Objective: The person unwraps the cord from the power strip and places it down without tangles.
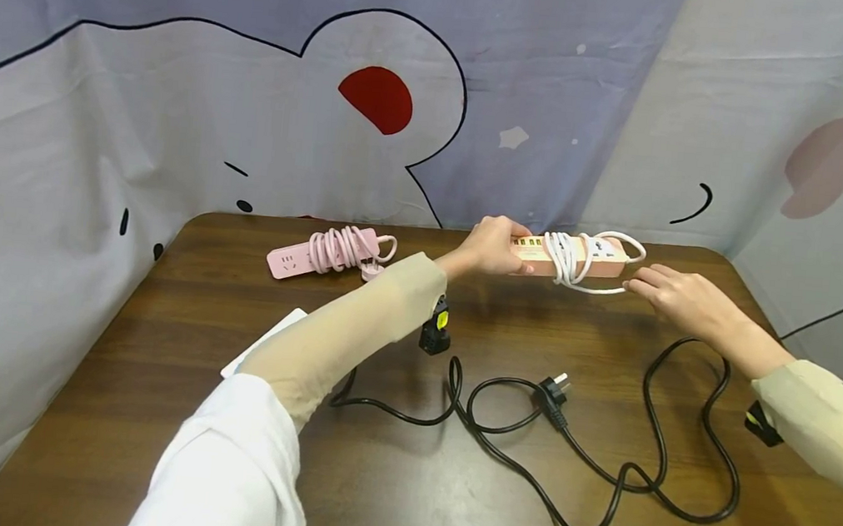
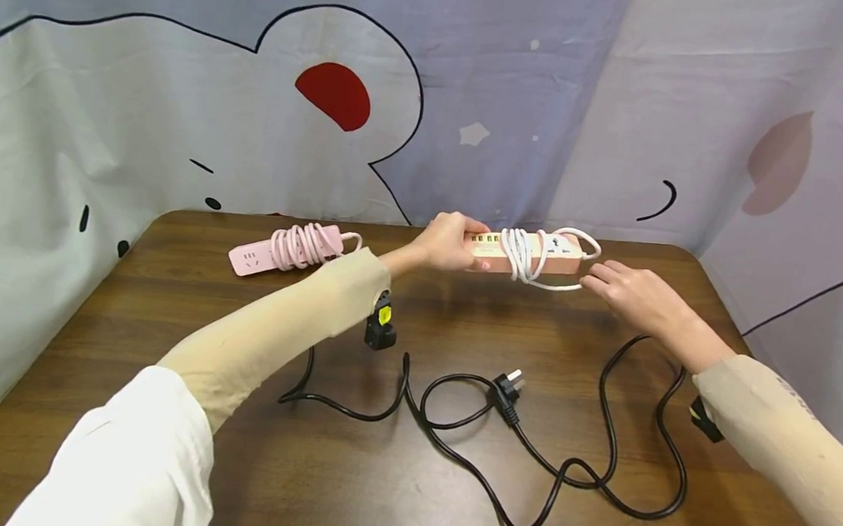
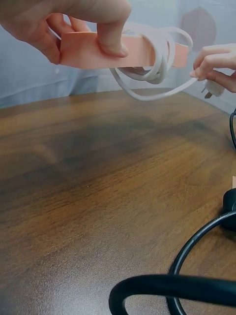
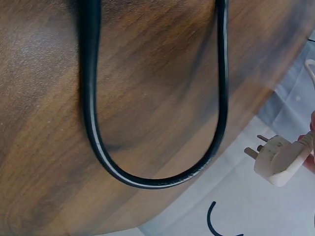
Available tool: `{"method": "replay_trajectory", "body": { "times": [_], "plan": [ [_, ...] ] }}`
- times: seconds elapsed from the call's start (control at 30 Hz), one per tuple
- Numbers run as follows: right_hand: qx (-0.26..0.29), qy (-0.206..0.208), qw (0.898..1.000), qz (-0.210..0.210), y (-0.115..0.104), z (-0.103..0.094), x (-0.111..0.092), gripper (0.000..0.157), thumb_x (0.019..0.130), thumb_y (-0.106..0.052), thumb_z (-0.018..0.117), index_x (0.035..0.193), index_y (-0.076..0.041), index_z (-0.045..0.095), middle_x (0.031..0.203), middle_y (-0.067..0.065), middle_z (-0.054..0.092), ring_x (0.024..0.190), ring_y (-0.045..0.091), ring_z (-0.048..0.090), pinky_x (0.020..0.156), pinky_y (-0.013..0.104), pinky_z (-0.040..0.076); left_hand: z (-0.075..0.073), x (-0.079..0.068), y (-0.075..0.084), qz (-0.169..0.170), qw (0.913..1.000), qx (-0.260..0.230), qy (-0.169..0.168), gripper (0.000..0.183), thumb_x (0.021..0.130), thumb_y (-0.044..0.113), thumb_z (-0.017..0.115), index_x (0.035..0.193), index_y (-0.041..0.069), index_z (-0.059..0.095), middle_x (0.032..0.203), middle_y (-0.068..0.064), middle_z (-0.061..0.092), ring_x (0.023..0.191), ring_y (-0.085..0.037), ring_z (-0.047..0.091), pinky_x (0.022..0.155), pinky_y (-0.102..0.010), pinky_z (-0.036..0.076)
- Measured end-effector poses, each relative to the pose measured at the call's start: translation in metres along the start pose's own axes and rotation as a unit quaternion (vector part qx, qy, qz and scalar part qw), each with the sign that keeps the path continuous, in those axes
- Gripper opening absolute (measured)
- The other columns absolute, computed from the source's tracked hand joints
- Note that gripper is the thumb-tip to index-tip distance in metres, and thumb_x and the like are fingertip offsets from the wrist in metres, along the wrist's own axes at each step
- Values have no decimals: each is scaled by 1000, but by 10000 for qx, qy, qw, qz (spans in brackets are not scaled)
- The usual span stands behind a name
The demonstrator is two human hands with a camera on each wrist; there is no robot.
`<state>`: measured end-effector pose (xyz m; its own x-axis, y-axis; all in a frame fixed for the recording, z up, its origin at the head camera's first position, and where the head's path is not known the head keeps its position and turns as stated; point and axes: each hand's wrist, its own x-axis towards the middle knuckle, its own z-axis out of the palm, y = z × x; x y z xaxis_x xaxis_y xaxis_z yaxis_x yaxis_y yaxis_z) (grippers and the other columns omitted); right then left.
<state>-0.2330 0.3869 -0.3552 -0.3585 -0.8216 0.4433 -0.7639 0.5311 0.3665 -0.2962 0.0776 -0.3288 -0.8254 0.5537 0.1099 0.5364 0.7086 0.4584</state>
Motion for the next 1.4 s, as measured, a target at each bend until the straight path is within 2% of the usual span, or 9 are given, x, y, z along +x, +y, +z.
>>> {"method": "replay_trajectory", "body": {
  "times": [0.17,0.37,0.6,0.7,0.8,0.93,1.1,1.4],
  "plan": [
    [125,-60,9998,146,2,3,-4,29,62,13,65,87,-2,64,80,11,60,71,28,61,49,40,48,-1,-2,-2,39,9999,-116,-82,55,76,32,77,126,16,64,115,-2,69,93,-13,57,78,-22,42],
    [201,-179,9981,558,12,2,-9,16,73,7,66,83,-4,61,78,8,59,68,25,60,50,40,48,-1,-4,-3,88,9994,-297,-129,52,75,30,77,124,16,66,110,-1,70,88,-12,55,75,-20,40],
    [291,65,9929,1150,21,1,-11,22,67,11,70,84,-2,68,77,5,63,65,18,59,55,39,47,0,-6,-10,124,9986,-438,-275,51,75,28,77,123,14,66,106,-2,70,85,-10,53,72,-18,39],
    [312,124,9917,1238,22,1,-9,22,65,11,74,82,-1,69,76,6,64,59,16,55,53,38,45,0,-7,-13,149,9981,-500,-315,51,75,28,78,123,13,66,106,-2,70,85,-10,53,73,-19,40],
    [305,100,9907,1322,23,1,-4,20,67,11,72,80,-2,67,74,6,62,56,14,51,50,37,43,0,-7,-13,215,9976,-554,-353,52,75,28,78,123,13,66,108,-2,70,87,-11,54,76,-19,41],
    [270,-20,9885,1490,25,-1,1,18,70,12,67,82,-3,66,73,7,61,55,17,52,49,39,43,1,-8,-11,338,9969,-617,-366,51,75,27,79,123,13,66,107,-2,71,86,-11,55,75,-19,40],
    [210,-234,9855,1667,27,-3,2,21,71,12,67,86,-2,69,77,7,65,61,20,59,51,40,46,3,-10,-8,467,9963,-615,-364,50,73,26,81,120,14,68,100,-1,70,81,-9,54,72,-18,40],
    [148,67,9839,1780,34,-6,3,19,72,12,66,86,-1,70,80,10,67,64,27,62,54,45,48,3,-10,-7,409,9964,-573,-463,51,74,26,80,121,12,67,103,-2,70,86,-10,55,74,-18,40]
  ]
}}
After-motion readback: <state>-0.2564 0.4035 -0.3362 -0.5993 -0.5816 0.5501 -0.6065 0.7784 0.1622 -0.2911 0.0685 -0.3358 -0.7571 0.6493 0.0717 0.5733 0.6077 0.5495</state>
